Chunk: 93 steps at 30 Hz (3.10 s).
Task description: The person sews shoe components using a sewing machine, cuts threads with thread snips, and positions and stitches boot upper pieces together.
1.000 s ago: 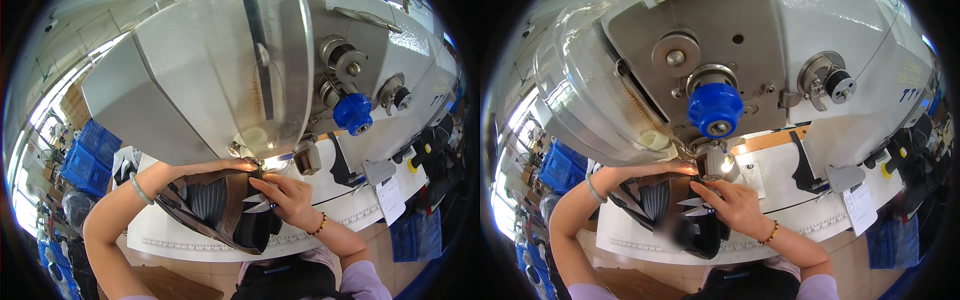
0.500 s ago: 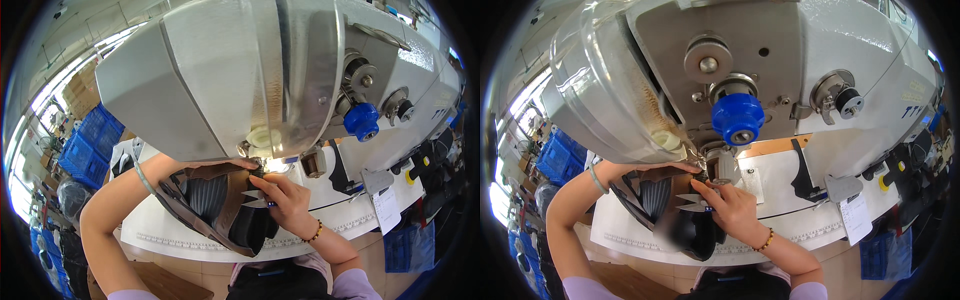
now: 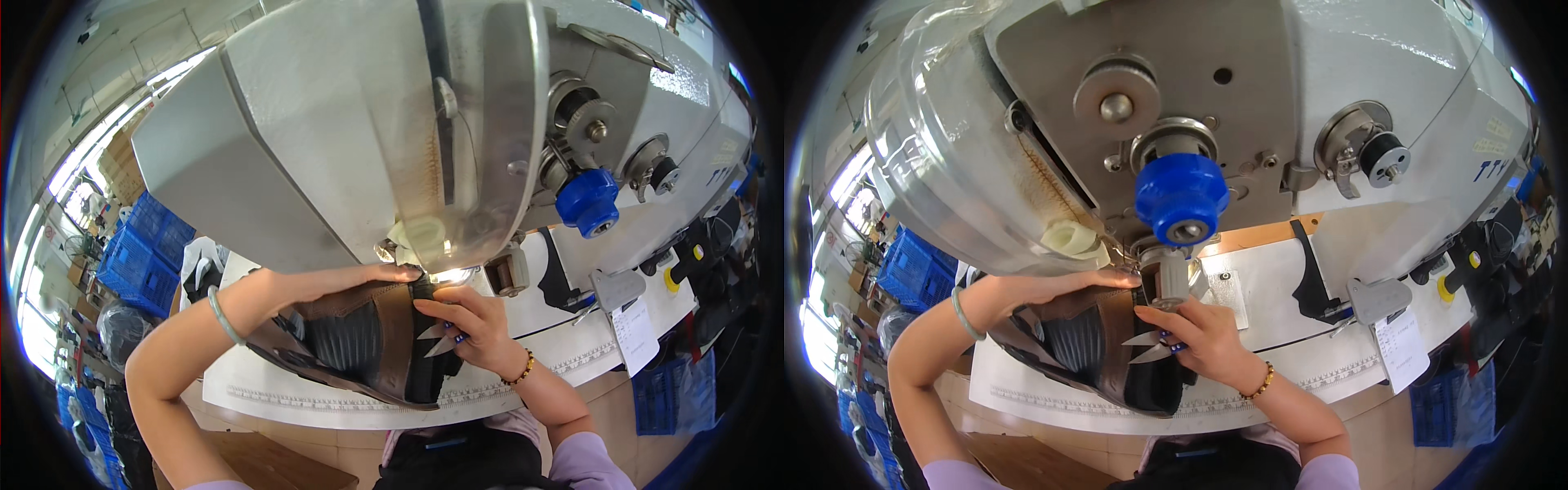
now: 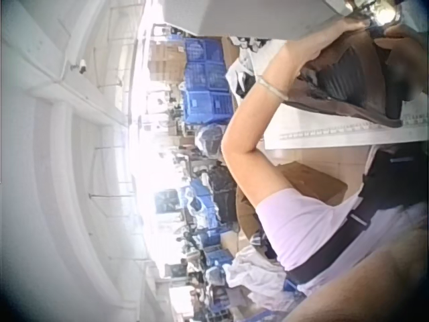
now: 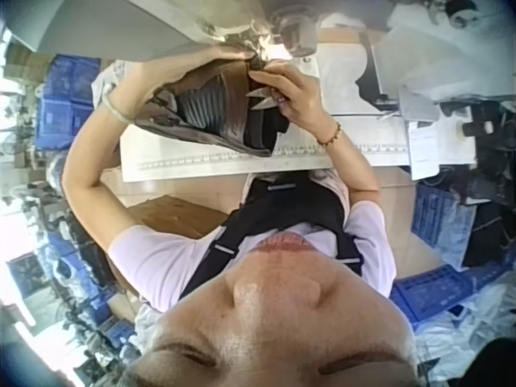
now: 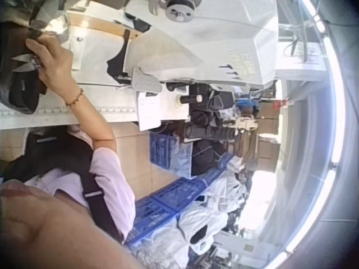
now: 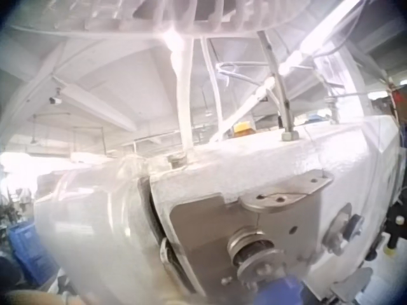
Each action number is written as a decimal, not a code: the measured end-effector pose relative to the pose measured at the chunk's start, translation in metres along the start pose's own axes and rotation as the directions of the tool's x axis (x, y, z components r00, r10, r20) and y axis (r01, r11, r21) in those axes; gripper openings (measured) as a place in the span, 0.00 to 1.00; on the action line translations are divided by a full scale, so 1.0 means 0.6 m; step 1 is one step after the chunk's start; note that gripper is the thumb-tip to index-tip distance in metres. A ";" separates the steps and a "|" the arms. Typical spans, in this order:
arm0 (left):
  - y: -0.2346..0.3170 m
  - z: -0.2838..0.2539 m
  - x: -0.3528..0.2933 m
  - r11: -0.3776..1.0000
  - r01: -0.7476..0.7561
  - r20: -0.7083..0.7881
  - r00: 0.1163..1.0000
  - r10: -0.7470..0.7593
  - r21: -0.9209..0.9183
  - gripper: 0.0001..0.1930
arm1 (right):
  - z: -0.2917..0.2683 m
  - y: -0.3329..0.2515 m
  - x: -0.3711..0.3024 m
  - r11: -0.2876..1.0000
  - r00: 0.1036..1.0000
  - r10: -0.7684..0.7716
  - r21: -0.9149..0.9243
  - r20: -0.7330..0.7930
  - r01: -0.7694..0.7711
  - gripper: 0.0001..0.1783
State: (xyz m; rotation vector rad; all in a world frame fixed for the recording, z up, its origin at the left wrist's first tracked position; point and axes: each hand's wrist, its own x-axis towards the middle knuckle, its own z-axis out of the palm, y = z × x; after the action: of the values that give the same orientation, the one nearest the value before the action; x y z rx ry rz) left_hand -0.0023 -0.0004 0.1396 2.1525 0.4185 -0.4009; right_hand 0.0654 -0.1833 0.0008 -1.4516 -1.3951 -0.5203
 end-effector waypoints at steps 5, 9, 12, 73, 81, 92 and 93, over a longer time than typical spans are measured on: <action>-0.028 0.018 0.014 0.947 0.168 0.177 0.977 -0.122 -0.275 0.22 | -0.001 -0.003 -0.002 0.998 0.999 0.042 0.046 0.031 -0.044 0.32; 0.001 0.001 0.002 0.998 0.056 -0.028 0.998 -0.056 0.006 0.20 | 0.001 -0.011 -0.007 0.999 0.998 0.052 0.008 0.046 -0.052 0.37; -0.006 -0.006 0.002 0.977 -0.068 -0.115 0.989 0.092 0.200 0.19 | 0.002 -0.040 0.002 0.990 0.991 0.131 0.055 0.035 -0.132 0.32; -0.081 0.201 -0.005 0.411 -0.513 -0.542 0.838 0.052 -0.754 0.12 | -0.103 0.041 0.031 0.384 0.574 0.712 0.460 0.404 -0.800 0.19; -0.062 0.182 -0.015 0.425 -0.395 -0.416 0.908 0.048 -0.814 0.11 | -0.117 0.031 0.047 0.419 0.577 0.733 0.428 0.360 -0.800 0.18; -0.084 0.189 0.000 0.471 -0.502 -0.521 0.847 0.100 -0.725 0.08 | -0.116 0.024 0.046 0.386 0.591 0.713 0.492 0.377 -0.780 0.12; -0.086 0.188 0.000 0.461 -0.506 -0.518 0.848 0.110 -0.729 0.07 | -0.115 0.025 0.046 0.406 0.600 0.710 0.482 0.368 -0.776 0.12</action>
State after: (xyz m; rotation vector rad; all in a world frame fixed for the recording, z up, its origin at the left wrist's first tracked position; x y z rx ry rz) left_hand -0.0394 -0.0639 0.0396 1.2308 0.3177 0.4453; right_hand 0.1082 -0.2267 0.0458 -1.3745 -0.6996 0.5804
